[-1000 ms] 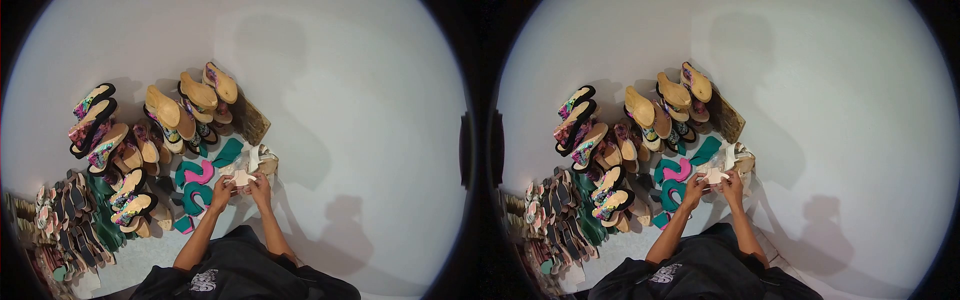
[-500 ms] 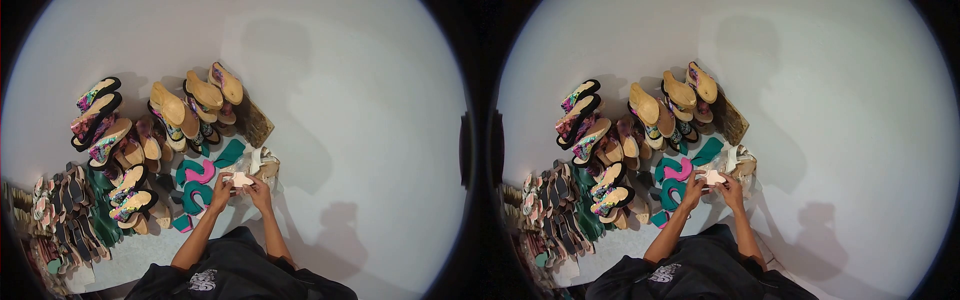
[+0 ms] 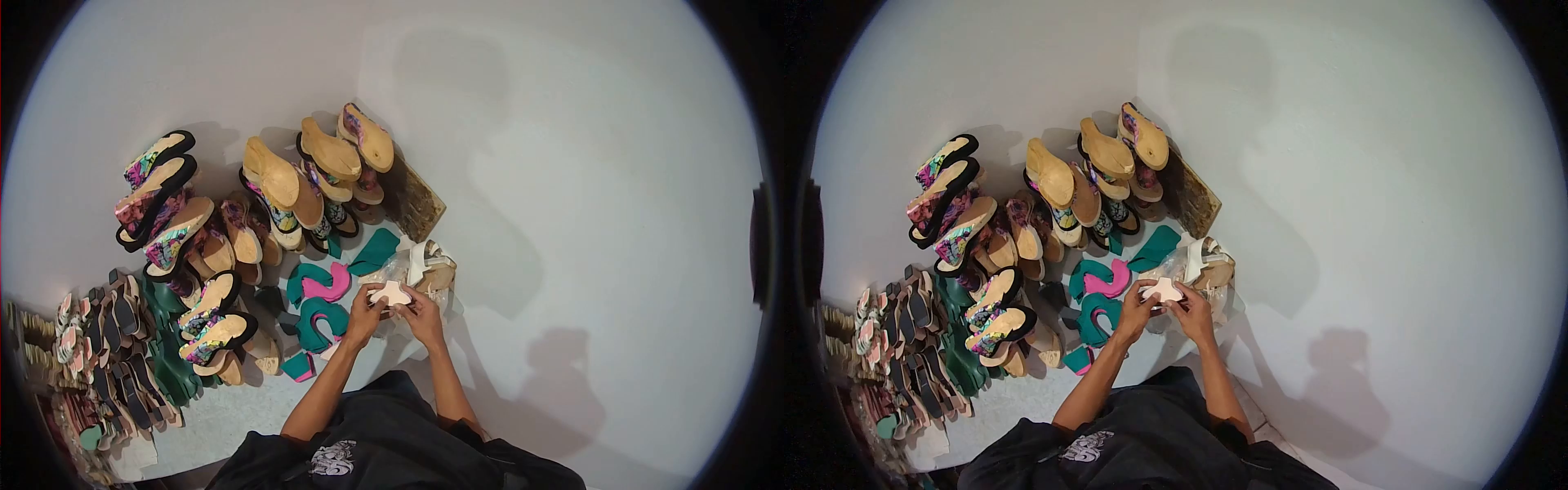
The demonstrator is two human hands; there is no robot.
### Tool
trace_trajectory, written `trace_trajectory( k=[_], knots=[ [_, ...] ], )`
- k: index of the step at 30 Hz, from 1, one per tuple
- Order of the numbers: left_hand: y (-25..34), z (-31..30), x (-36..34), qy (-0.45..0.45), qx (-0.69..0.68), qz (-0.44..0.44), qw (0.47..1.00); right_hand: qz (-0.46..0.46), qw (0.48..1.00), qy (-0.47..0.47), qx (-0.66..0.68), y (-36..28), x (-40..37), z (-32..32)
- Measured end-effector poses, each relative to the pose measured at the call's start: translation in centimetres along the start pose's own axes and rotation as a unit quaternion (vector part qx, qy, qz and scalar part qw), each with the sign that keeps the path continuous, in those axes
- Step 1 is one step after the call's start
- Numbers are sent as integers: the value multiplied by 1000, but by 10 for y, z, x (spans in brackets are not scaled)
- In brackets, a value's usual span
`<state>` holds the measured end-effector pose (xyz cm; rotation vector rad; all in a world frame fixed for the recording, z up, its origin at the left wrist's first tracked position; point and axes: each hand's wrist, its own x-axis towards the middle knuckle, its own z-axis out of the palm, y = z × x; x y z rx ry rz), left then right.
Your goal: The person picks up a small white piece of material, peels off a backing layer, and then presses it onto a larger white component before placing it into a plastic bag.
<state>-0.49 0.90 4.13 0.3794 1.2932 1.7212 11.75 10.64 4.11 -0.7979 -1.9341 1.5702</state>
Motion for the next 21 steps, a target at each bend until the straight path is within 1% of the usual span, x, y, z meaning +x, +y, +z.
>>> trace_trajectory(
  k=[2,6,8,9,11,12,14,17,19,21],
  knots=[
    [2,0,0,11,-13,-21,1000,36,998,-14,47,-7,-2,-1],
    [8,4,-4,24,-7,-15,1000,32,998,-3,52,-11,-2,-4],
    [6,3,-3,24,24,28,999,38,997,5,62,-5,-1,-5],
    [5,2,-2,24,27,27,999,38,997,6,64,-9,-1,-3],
    [3,1,1,20,24,30,999,-6,993,60,101,-18,-2,0],
    [3,1,1,20,27,29,999,-5,993,61,105,-18,-2,-2],
    [4,1,0,1,43,37,998,45,998,2,37,-18,-3,-8],
    [5,1,-1,-4,59,41,997,29,997,-1,70,-1,-1,-7],
    [4,2,2,-13,45,40,998,19,996,19,80,-3,-1,-6],
    [3,0,0,0,39,37,999,18,1000,8,-17,-4,-4,-5]
  ],
)
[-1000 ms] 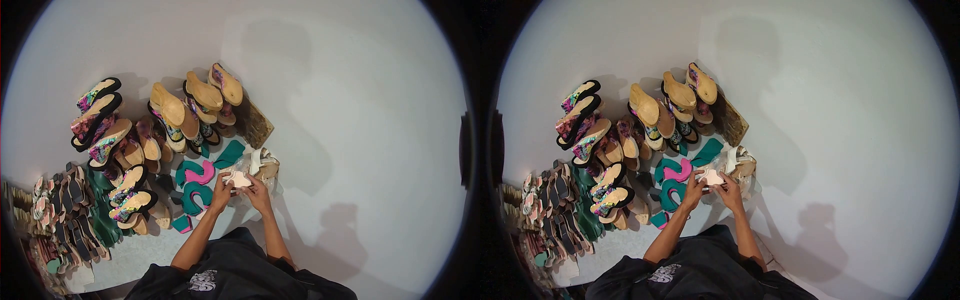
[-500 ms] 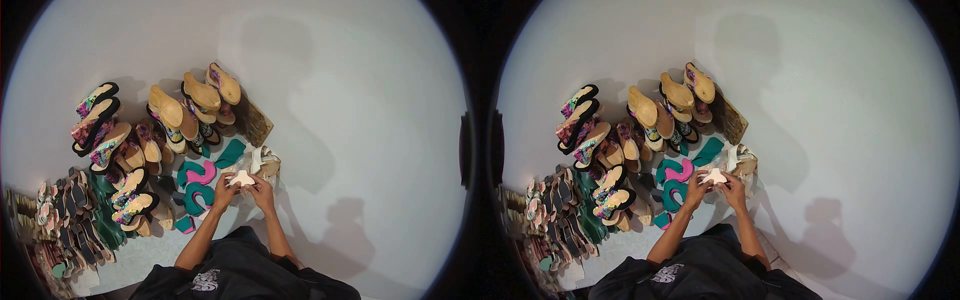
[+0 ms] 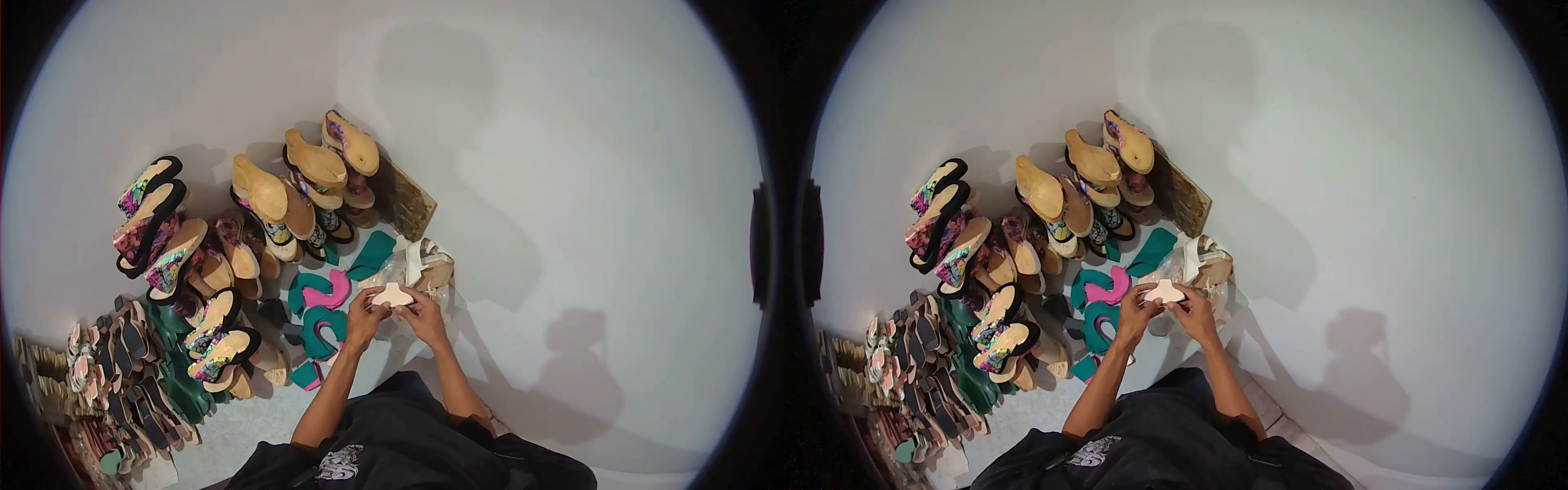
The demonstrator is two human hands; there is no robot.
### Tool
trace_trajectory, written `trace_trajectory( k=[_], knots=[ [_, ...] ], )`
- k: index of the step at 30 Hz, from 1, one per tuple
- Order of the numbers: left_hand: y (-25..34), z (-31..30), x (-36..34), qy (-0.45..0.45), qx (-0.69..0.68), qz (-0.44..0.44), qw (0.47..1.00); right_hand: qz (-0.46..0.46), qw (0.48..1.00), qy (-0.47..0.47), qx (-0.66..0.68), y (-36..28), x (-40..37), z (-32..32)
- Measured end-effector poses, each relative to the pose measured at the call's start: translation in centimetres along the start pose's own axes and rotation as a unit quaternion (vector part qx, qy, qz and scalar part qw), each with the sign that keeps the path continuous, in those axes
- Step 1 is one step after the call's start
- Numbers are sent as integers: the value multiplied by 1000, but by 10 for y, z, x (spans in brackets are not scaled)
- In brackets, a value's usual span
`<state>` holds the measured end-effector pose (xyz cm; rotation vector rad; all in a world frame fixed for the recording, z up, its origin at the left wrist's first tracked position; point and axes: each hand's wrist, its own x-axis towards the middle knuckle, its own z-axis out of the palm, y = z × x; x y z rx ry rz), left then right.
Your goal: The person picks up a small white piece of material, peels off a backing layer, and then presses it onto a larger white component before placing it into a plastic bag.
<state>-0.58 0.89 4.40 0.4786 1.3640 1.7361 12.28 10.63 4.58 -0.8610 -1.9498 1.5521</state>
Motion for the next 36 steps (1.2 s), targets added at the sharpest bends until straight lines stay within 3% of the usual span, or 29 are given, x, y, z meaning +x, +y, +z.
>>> trace_trajectory(
  k=[5,12,15,18,21,26,28,32,34,36],
  knots=[
    [5,-1,-1,-5,18,4,1000,-14,995,25,98,-7,-2,6],
    [2,-4,-2,-2,34,63,997,14,997,22,77,3,1,8],
    [15,-20,-17,16,86,37,996,15,991,-15,132,3,-1,16],
    [10,-48,-33,16,60,-2,998,72,986,-55,142,-2,-8,31],
    [-5,-81,-62,55,122,-73,988,100,979,-145,103,1,-20,48],
    [-36,-118,-93,81,142,-101,981,147,950,-277,6,23,-29,82],
    [-34,-126,-93,20,270,-15,963,-39,950,-246,-189,19,-35,87],
    [-4,-120,-91,-53,416,18,908,-20,949,-290,-121,36,-27,100],
    [-6,-121,-83,-62,423,35,903,27,952,-286,-110,35,-24,100],
    [-11,-117,-81,92,387,60,916,55,948,-299,-92,45,-21,104]
  ],
)
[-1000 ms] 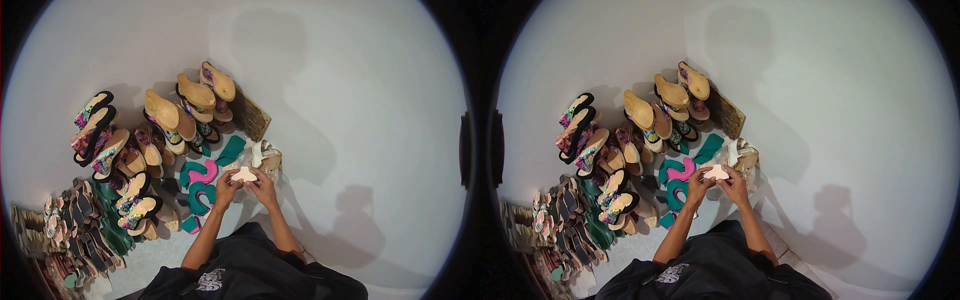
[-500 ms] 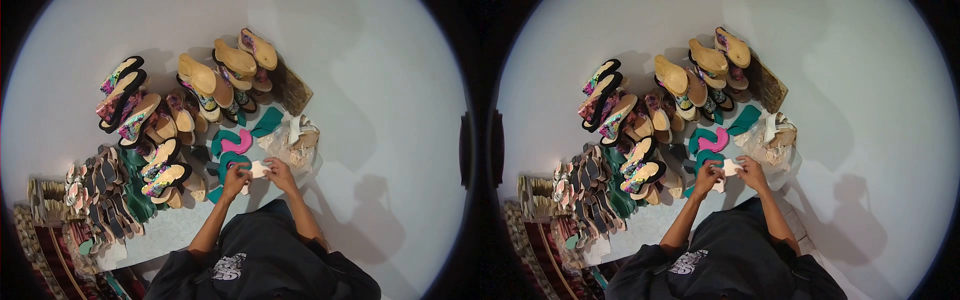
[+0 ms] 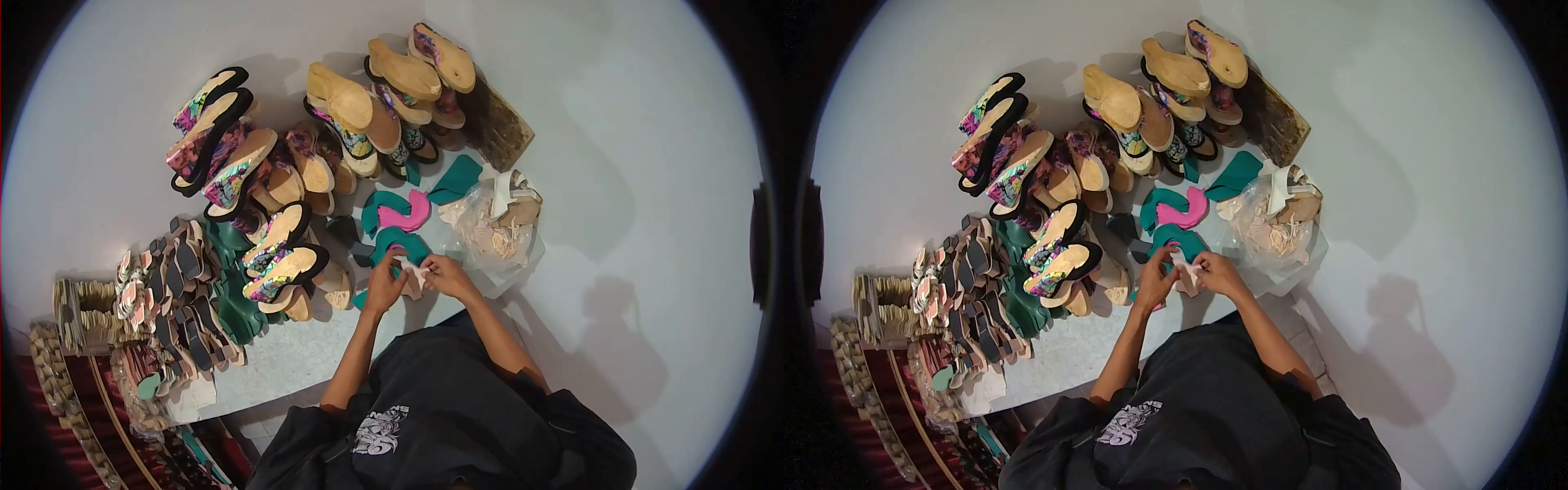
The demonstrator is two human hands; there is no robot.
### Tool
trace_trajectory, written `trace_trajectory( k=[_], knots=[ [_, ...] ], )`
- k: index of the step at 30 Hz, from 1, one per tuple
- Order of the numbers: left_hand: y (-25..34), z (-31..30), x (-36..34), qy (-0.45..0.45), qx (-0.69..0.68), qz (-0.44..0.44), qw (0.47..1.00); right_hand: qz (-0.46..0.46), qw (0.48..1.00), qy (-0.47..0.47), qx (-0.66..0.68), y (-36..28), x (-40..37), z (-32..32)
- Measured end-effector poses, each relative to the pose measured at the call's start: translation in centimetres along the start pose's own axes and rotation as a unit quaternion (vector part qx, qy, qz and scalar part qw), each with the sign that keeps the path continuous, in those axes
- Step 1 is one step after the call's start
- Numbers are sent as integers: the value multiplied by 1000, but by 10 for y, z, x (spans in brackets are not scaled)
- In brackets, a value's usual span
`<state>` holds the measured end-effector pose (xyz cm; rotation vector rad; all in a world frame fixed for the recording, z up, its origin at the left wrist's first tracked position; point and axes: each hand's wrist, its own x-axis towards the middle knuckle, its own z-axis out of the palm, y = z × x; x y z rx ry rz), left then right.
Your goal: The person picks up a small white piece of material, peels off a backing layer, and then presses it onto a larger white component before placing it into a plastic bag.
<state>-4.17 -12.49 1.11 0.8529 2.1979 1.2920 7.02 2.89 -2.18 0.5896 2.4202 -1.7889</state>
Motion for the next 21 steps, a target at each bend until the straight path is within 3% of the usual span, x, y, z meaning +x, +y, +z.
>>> trace_trajectory(
  k=[2,5,6,7,9,10,12,14,16,21],
  knots=[
    [-9,3,1,30,-9,-6,999,93,966,39,236,-8,1,0],
    [-32,12,-6,-15,-123,-71,990,128,938,28,320,-11,-2,-1],
    [-32,13,-9,-32,-204,-133,969,148,920,20,363,-6,-2,1],
    [-31,15,-12,-48,-283,-192,938,149,919,22,364,-2,-1,3],
    [-45,23,-19,-36,-263,-198,944,156,965,-21,211,9,0,8],
    [-48,25,-23,-20,-241,-204,949,157,965,-18,211,22,0,13],
    [-56,28,-29,-28,-212,-211,954,5,1000,11,9,38,0,22],
    [-62,34,-34,-57,-216,-255,941,36,999,10,33,45,0,24],
    [-64,39,-38,-55,-201,-253,945,143,973,-19,180,55,3,29],
    [-79,53,-49,6,-255,-334,908,166,978,38,122,65,2,45]
  ],
)
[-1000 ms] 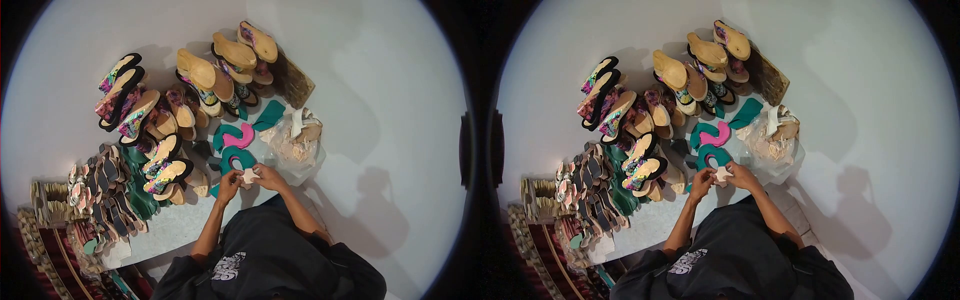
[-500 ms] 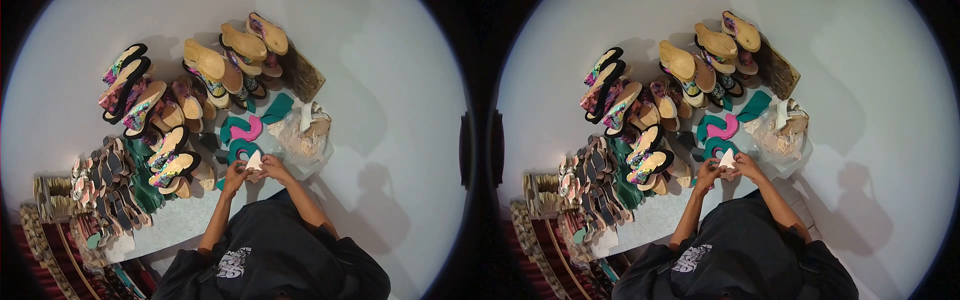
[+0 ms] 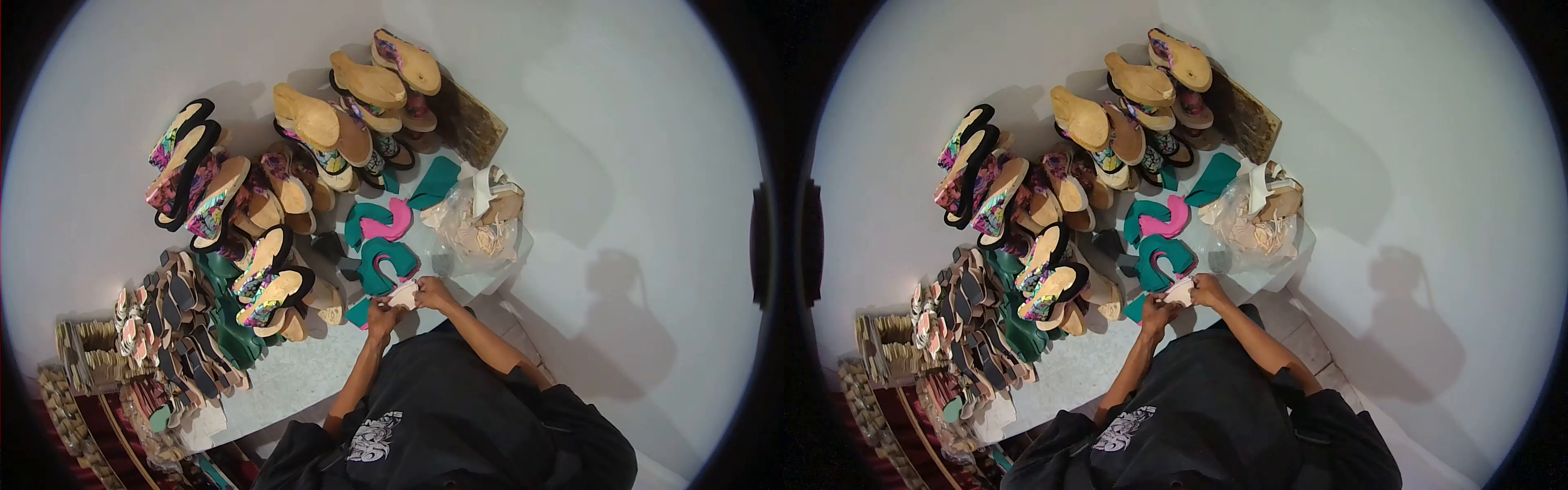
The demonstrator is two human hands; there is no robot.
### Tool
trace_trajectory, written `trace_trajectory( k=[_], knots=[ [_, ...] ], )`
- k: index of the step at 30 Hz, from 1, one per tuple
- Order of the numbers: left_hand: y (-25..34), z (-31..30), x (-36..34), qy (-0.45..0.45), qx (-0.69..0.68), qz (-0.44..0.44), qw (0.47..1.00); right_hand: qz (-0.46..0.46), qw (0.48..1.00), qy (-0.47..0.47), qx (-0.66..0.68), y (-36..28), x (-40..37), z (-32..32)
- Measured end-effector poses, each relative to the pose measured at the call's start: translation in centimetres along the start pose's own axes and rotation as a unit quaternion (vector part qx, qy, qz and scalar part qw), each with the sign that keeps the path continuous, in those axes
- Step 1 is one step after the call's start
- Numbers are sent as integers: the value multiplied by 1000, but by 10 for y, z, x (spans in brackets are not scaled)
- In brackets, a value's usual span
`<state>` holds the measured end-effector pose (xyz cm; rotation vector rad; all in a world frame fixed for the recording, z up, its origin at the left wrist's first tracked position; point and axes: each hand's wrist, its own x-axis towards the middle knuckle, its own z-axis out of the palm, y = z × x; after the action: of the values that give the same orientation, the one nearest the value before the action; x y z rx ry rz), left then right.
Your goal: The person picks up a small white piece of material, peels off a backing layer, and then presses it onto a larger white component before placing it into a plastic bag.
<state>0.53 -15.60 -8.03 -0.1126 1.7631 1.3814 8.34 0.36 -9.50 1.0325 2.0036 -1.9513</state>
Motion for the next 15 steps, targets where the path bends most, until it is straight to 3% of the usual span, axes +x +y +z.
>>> trace_trajectory(
  k=[4,6,8,9,10,12,13,15],
  knots=[
    [-3,4,-4,10,-110,-67,992,25,996,-11,83,3,5,5],
    [-10,4,-2,27,-127,-50,990,22,996,-22,85,11,8,8],
    [-15,0,-2,45,-146,-33,988,-27,998,35,39,17,12,12],
    [-18,-7,4,-3,-149,-31,988,-29,998,36,34,19,15,15],
    [-17,-10,7,-57,-152,-29,986,-54,997,48,14,21,14,18],
    [-12,-12,2,-70,-146,-59,985,-56,996,59,-45,5,2,4],
    [-5,-5,-10,6,-144,-78,987,-34,995,51,-77,-18,-10,-1],
    [12,-11,-27,-29,-66,-87,994,-190,938,100,-272,3,1,0]
  ],
)
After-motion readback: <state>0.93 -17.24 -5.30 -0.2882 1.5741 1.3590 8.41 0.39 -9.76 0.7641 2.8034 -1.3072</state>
